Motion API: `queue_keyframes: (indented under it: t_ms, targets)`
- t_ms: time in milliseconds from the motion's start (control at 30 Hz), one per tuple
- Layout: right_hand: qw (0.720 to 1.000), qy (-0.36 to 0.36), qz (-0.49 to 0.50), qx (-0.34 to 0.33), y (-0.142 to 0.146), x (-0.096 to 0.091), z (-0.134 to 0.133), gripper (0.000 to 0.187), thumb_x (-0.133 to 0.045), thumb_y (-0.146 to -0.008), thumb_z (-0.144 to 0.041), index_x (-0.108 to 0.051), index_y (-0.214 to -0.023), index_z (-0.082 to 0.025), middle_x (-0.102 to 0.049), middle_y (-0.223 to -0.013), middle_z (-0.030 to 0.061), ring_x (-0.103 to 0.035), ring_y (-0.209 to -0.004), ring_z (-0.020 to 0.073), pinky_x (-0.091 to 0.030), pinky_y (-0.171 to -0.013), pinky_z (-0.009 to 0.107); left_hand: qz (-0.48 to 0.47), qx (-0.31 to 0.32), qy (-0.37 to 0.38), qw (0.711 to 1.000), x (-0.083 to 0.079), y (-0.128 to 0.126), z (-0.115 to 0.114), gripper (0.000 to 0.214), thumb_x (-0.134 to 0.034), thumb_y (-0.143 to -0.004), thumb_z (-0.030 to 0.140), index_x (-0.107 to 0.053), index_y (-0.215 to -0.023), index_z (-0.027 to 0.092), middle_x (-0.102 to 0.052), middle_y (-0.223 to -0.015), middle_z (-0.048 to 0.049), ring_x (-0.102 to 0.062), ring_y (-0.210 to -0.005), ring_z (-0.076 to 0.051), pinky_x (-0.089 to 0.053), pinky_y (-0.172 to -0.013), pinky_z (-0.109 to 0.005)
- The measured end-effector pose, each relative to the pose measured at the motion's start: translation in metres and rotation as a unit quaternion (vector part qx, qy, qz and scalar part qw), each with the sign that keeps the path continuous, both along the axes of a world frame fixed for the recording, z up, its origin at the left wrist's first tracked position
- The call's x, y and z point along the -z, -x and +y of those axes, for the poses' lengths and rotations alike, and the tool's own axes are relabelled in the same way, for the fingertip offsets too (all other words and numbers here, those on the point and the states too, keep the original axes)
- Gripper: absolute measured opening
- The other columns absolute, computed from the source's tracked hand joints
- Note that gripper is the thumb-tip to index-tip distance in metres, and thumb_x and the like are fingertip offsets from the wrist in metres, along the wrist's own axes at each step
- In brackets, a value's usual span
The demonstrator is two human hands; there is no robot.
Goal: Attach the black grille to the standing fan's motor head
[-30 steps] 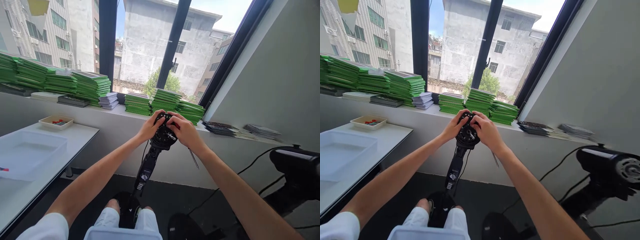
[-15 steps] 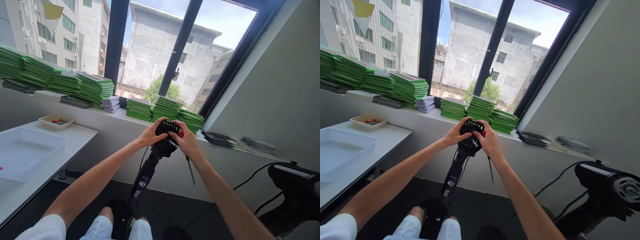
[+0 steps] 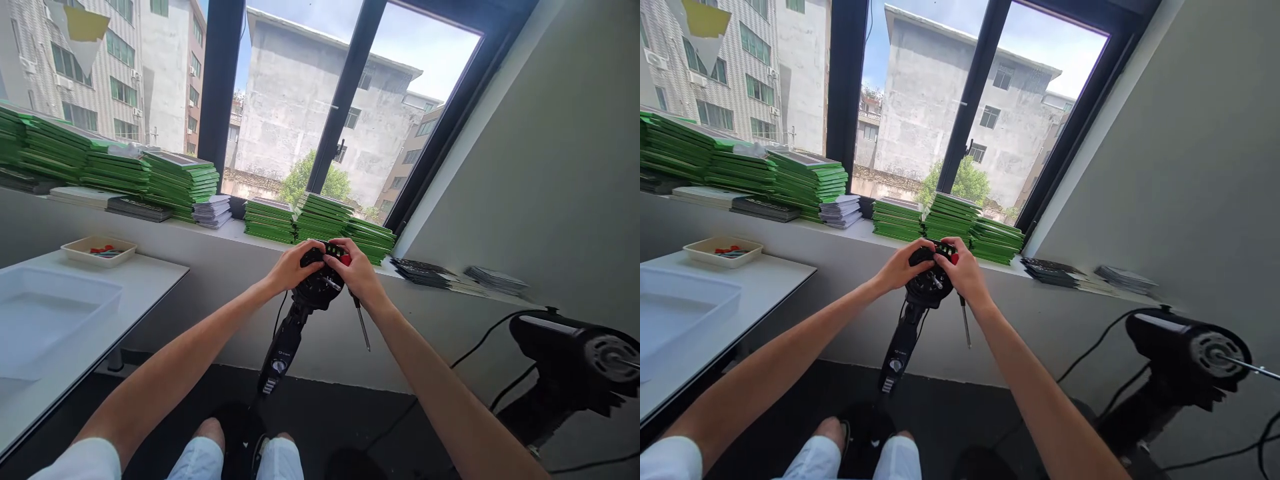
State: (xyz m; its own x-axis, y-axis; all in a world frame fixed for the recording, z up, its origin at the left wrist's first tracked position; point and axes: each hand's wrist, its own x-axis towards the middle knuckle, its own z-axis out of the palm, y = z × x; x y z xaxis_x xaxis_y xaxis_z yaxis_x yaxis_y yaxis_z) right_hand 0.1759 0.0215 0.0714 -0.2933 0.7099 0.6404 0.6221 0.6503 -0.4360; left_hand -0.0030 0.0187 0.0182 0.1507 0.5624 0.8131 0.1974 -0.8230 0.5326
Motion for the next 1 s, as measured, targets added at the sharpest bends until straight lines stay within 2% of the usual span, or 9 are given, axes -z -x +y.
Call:
queue_keyframes:
  t_ms: [100,167,233,333,467,600,767,1000]
  targets:
    - [0.997,-0.066,0.002,0.043,0.006,0.014,-0.015,0.033,-0.060,-0.090,-0.038,-0.065,-0.119,-0.024,-0.057,-0.146,0.0133,-0.063,-0.120,0.0309,-0.052,-0.100,0.050,-0.010,0.008,0.008,1.000,0.003,-0.001,-0.001,0.019,-0.063,-0.091,0.025,-0.062,-0.109,0.021,-0.068,-0.111,-0.0034,-0.063,-0.107,-0.020,-0.048,-0.099,-0.031]
    - [0.989,-0.126,-0.024,0.079,0.008,0.024,-0.024,0.029,-0.051,-0.098,-0.040,-0.066,-0.118,-0.026,-0.044,-0.159,0.0138,-0.064,-0.121,0.0321,-0.056,-0.090,0.047,-0.011,0.027,0.003,1.000,0.006,-0.001,0.000,0.021,-0.061,-0.091,0.024,-0.061,-0.111,0.021,-0.068,-0.113,-0.0041,-0.063,-0.108,-0.020,-0.048,-0.099,-0.031]
    - [0.973,-0.193,-0.070,0.107,0.007,0.032,-0.029,0.029,-0.044,-0.102,-0.038,-0.066,-0.116,-0.026,-0.040,-0.162,0.0132,-0.068,-0.115,0.0309,-0.059,-0.073,0.039,-0.014,0.045,-0.001,0.999,0.008,-0.002,0.001,0.024,-0.060,-0.091,0.024,-0.060,-0.115,0.020,-0.067,-0.116,-0.0051,-0.062,-0.111,-0.020,-0.047,-0.100,-0.032]
    - [0.941,-0.285,-0.131,0.127,0.001,0.040,-0.029,0.028,-0.041,-0.104,-0.030,-0.068,-0.109,-0.026,-0.044,-0.160,0.0124,-0.072,-0.107,0.0256,-0.053,-0.055,0.028,-0.028,0.053,0.003,0.998,0.011,-0.002,0.002,0.025,-0.060,-0.091,0.023,-0.060,-0.116,0.020,-0.068,-0.117,-0.0055,-0.063,-0.112,-0.020,-0.047,-0.102,-0.032]
    - [0.906,-0.369,-0.174,0.113,-0.008,0.045,-0.021,0.023,-0.047,-0.102,-0.021,-0.069,-0.104,-0.025,-0.062,-0.144,0.0111,-0.075,-0.095,0.0182,-0.052,-0.055,0.023,-0.032,0.046,0.018,0.998,0.014,-0.003,0.002,0.024,-0.060,-0.092,0.023,-0.060,-0.115,0.021,-0.068,-0.117,-0.0047,-0.063,-0.112,-0.020,-0.047,-0.103,-0.032]
    - [0.900,-0.397,-0.162,0.079,-0.014,0.049,-0.013,0.021,-0.051,-0.101,-0.018,-0.070,-0.105,-0.026,-0.070,-0.132,0.0084,-0.072,-0.110,0.0204,-0.060,-0.068,0.026,-0.031,0.040,0.024,0.998,0.014,-0.002,0.002,0.022,-0.061,-0.092,0.024,-0.061,-0.114,0.022,-0.068,-0.116,-0.0039,-0.063,-0.111,-0.020,-0.048,-0.102,-0.032]
    - [0.906,-0.388,-0.160,0.058,-0.014,0.047,-0.010,0.027,-0.050,-0.100,-0.016,-0.072,-0.108,-0.029,-0.069,-0.135,0.0061,-0.070,-0.115,0.0210,-0.062,-0.072,0.027,-0.032,0.035,0.025,0.999,0.012,-0.001,0.000,0.023,-0.060,-0.091,0.021,-0.062,-0.114,0.022,-0.069,-0.117,-0.0039,-0.064,-0.112,-0.020,-0.048,-0.105,-0.033]
    - [0.889,-0.408,-0.205,0.010,-0.020,0.037,-0.009,0.027,-0.053,-0.098,-0.014,-0.073,-0.110,-0.028,-0.069,-0.135,0.0065,-0.067,-0.123,0.0221,-0.062,-0.090,0.031,-0.029,0.034,0.016,0.999,0.010,-0.002,-0.002,0.023,-0.061,-0.092,0.022,-0.062,-0.114,0.023,-0.069,-0.117,-0.0034,-0.064,-0.113,-0.020,-0.048,-0.104,-0.033]
